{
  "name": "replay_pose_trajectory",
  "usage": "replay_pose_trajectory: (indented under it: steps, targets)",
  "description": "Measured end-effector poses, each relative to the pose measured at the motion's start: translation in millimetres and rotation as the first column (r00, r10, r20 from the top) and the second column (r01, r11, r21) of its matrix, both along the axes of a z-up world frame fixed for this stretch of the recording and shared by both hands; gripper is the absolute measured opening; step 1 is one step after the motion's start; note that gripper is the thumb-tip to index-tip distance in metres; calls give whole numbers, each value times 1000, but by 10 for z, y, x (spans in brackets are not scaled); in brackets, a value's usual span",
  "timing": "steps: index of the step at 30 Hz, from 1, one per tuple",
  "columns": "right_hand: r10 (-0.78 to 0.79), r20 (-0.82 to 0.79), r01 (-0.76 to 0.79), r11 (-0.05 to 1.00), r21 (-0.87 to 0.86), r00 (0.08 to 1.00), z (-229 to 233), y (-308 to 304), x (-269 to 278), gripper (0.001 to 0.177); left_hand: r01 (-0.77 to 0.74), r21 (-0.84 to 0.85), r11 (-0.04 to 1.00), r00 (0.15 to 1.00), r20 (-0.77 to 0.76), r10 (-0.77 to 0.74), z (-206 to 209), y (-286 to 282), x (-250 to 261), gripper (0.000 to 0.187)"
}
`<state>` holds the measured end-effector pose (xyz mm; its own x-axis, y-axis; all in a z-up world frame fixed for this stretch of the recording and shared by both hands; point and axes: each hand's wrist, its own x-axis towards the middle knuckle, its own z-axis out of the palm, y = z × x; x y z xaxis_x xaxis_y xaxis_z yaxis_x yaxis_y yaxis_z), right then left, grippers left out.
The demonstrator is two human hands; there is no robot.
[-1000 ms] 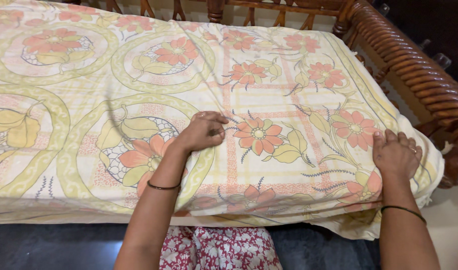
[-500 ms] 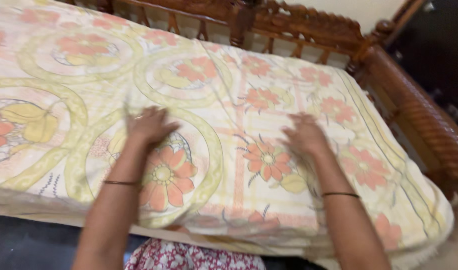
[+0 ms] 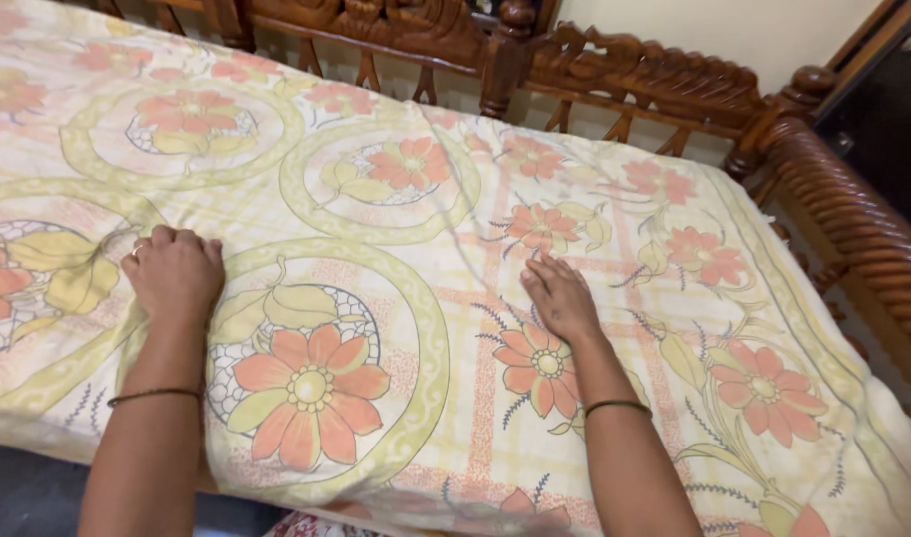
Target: The person smooths a floral-patterned bedsheet over a mattress on a wooden bed frame. They tuck the sheet under the mattress at the corners and along the sides, then continue smoothing the surface to remove wrinkles.
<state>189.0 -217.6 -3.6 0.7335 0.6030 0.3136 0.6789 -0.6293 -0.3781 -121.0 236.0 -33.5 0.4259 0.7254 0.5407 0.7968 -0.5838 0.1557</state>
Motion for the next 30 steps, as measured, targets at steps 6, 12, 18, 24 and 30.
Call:
replay_pose_trajectory:
  steps: [6, 12, 18, 24, 30]
  targets:
    - [-4, -10, 4, 1000, 18, 1000, 60, 0, -76, 58, -20, 3, 1000, 1000, 22, 20, -58, 89, 49, 46]
    - [-200, -33, 198, 978, -62, 979, 163, 49, -125, 56, -262, 213, 941, 963, 130, 238, -260, 189, 31, 51]
    - [-339, 47, 342, 935, -96, 940, 114, -19, -125, 56, -305, 131, 943, 949, 118, 291, -221, 168, 14, 48]
    - [-339, 62, 343, 936, -75, 939, 43, -40, -80, 56, -305, 53, 951, 942, 164, 293, -201, 63, -119, 47]
    - [-272, 66, 277, 956, -98, 960, 57, -46, -59, 56, -202, -42, 979, 978, -62, 199, -93, 32, -145, 35]
